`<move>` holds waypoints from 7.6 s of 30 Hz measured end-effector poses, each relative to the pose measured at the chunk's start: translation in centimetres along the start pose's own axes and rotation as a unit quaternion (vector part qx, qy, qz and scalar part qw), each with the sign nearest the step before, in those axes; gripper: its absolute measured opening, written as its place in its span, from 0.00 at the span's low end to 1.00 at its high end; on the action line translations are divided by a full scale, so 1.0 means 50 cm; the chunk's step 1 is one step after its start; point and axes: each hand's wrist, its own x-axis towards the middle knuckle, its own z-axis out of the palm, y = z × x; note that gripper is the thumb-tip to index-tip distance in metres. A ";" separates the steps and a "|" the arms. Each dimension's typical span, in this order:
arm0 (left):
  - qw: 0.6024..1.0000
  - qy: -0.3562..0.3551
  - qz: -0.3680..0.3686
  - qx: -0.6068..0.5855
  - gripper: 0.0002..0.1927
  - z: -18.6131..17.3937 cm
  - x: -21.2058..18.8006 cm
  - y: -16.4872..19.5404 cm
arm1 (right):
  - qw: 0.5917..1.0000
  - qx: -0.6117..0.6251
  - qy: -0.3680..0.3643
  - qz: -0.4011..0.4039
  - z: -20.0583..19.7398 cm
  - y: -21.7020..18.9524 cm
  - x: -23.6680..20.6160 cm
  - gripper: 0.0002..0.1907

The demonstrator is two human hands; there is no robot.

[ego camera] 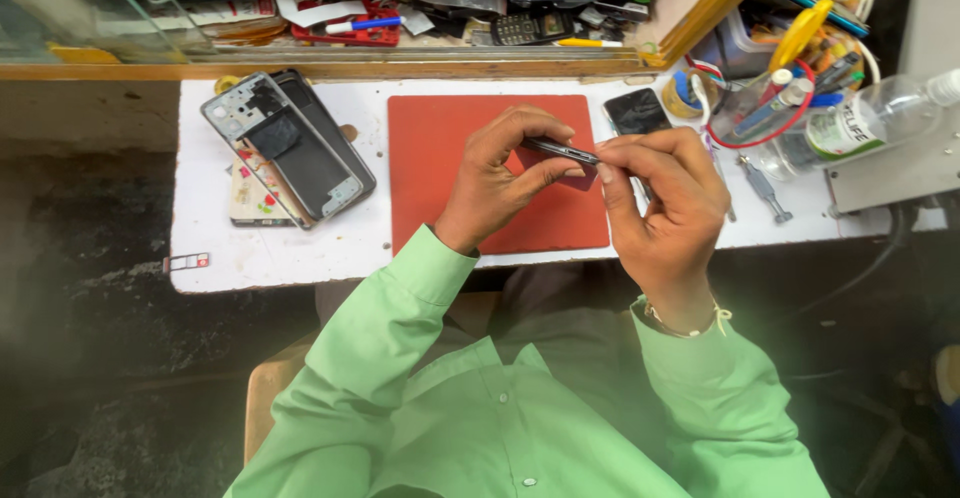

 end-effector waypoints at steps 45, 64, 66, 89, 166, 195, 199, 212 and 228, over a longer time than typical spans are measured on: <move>0.999 0.040 0.007 0.024 0.16 0.011 0.016 -0.047 | 0.979 -0.169 -0.054 -0.098 -0.019 0.011 0.048 0.09; 0.999 0.041 0.005 0.019 0.16 0.006 0.018 -0.052 | 0.982 -0.152 -0.050 -0.104 -0.014 0.021 0.051 0.09; 0.999 0.040 0.004 0.017 0.16 0.006 0.019 -0.051 | 0.982 -0.153 -0.051 -0.101 -0.014 0.022 0.051 0.09; 0.999 0.045 -0.010 0.005 0.15 0.005 0.026 -0.064 | 0.977 -0.169 -0.009 -0.131 0.007 0.056 0.042 0.10; 0.972 0.119 -0.204 0.005 0.08 -0.102 -0.105 -0.109 | 0.963 -0.141 -0.078 -0.216 0.231 0.143 0.028 0.09; 0.976 0.106 -0.192 -0.004 0.09 -0.104 -0.109 -0.114 | 0.955 -0.126 -0.152 -0.220 0.175 0.149 0.042 0.11; 0.976 0.105 -0.190 0.006 0.09 -0.106 -0.109 -0.115 | 0.956 -0.126 -0.149 -0.219 0.167 0.151 0.041 0.11; 0.977 0.098 -0.188 0.006 0.09 -0.106 -0.115 -0.127 | 0.957 -0.131 -0.149 -0.211 0.125 0.158 0.040 0.11; 0.977 0.091 -0.194 -0.009 0.09 -0.108 -0.114 -0.126 | 0.959 -0.119 -0.162 -0.198 0.089 0.176 0.036 0.11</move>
